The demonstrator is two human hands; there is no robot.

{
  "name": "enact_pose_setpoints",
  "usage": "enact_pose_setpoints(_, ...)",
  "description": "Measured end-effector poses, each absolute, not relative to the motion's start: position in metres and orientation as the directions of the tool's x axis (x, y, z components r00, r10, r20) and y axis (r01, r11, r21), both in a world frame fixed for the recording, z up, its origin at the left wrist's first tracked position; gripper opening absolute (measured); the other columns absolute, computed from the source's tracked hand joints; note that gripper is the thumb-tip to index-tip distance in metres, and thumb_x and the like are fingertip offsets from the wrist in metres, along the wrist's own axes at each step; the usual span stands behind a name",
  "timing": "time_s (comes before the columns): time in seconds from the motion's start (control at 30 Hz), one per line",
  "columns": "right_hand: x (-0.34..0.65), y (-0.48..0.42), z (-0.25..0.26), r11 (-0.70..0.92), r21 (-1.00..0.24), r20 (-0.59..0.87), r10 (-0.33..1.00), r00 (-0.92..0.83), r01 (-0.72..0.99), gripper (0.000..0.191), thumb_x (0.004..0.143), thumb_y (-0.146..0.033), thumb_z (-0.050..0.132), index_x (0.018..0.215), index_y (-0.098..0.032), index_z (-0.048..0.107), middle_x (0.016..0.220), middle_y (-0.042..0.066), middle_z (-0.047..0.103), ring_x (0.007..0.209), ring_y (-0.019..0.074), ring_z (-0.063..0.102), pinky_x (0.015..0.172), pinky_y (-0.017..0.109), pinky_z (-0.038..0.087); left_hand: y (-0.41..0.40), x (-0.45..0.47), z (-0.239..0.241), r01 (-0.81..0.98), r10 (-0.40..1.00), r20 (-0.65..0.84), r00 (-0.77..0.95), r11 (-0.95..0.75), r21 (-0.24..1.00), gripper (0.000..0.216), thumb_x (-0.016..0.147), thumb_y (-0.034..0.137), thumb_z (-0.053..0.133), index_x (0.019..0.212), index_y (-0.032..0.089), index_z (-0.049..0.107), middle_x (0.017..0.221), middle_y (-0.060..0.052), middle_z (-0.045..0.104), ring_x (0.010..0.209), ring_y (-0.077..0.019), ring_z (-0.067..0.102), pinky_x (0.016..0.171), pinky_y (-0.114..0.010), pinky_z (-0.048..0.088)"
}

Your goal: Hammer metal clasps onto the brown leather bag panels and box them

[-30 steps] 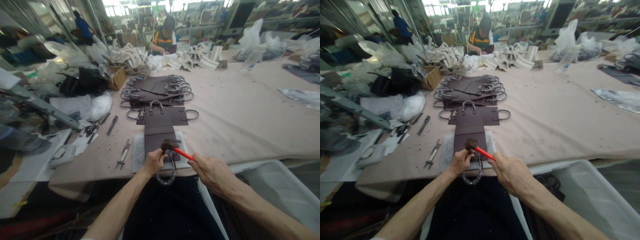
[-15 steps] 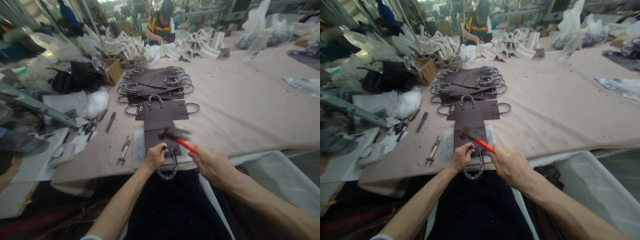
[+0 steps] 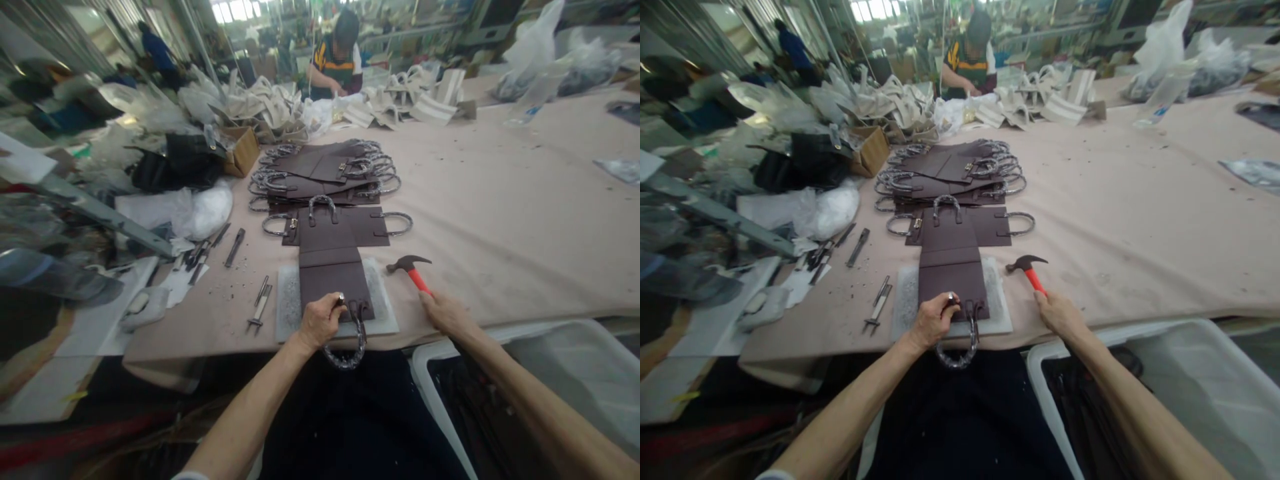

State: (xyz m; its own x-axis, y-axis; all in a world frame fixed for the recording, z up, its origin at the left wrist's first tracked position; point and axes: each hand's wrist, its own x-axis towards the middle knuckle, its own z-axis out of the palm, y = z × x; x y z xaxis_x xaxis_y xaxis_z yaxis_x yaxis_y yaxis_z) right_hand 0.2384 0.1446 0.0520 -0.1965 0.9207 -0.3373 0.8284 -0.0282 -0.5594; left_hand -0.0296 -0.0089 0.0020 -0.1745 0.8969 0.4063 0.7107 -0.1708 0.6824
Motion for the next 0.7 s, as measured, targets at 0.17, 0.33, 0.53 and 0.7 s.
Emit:
enact_pose_setpoints(0.17, 0.204, 0.130, 0.037, 0.549, -0.455, 0.207, 0.831, -0.516, 0.701, 0.034, 0.095, -0.034, 0.053, 0.120, -0.013, 0.062, 0.126, 0.022, 0.060, 0.119, 0.0353, 0.056, 0.101, 0.052, 0.043, -0.012, -0.030, 0.004, 0.702, 0.896, 0.397, -0.199, -0.153, 0.696, 0.014, 0.096, 0.021, 0.059, 0.108, 0.022, 0.066, 0.100, -0.006, 0.077, 0.093, -0.0205, 0.076, 0.086, -0.032, 0.062)
enact_pose_setpoints(0.33, 0.152, 0.090, 0.024, 0.778, -0.432, 0.304, 0.602, -0.738, 0.457, 0.042, 0.094, -0.032, 0.060, 0.133, -0.017, 0.059, 0.136, 0.016, 0.058, 0.126, 0.0326, 0.051, 0.106, 0.051, 0.042, -0.014, -0.027, 0.008, 0.668, 0.926, 0.325, -0.192, -0.119, 0.734, 0.014, 0.097, 0.024, 0.057, 0.105, 0.021, 0.068, 0.099, -0.005, 0.077, 0.093, -0.0195, 0.075, 0.087, -0.032, 0.061)
enact_pose_setpoints(0.53, 0.144, 0.082, 0.013, 0.778, -0.416, 0.275, 0.601, -0.751, 0.471, 0.045, 0.092, -0.031, 0.063, 0.135, -0.018, 0.061, 0.138, 0.015, 0.056, 0.127, 0.0329, 0.047, 0.111, 0.053, 0.036, 0.010, -0.044, 0.027, 0.161, 0.753, 0.135, -0.644, -0.039, 0.986, 0.028, 0.098, 0.045, 0.054, 0.097, 0.018, 0.061, 0.084, -0.005, 0.075, 0.076, -0.0190, 0.076, 0.073, -0.034, 0.063)
enact_pose_setpoints(0.7, 0.145, 0.084, 0.012, 0.762, -0.424, 0.266, 0.622, -0.736, 0.490, 0.044, 0.092, -0.030, 0.063, 0.134, -0.019, 0.062, 0.138, 0.014, 0.056, 0.127, 0.0337, 0.046, 0.111, 0.052, 0.036, -0.001, -0.125, 0.059, 0.236, 0.668, 0.068, -0.741, 0.164, 0.958, 0.032, 0.088, 0.046, 0.063, 0.101, 0.017, 0.064, 0.084, -0.005, 0.075, 0.076, -0.0198, 0.075, 0.077, -0.036, 0.062)
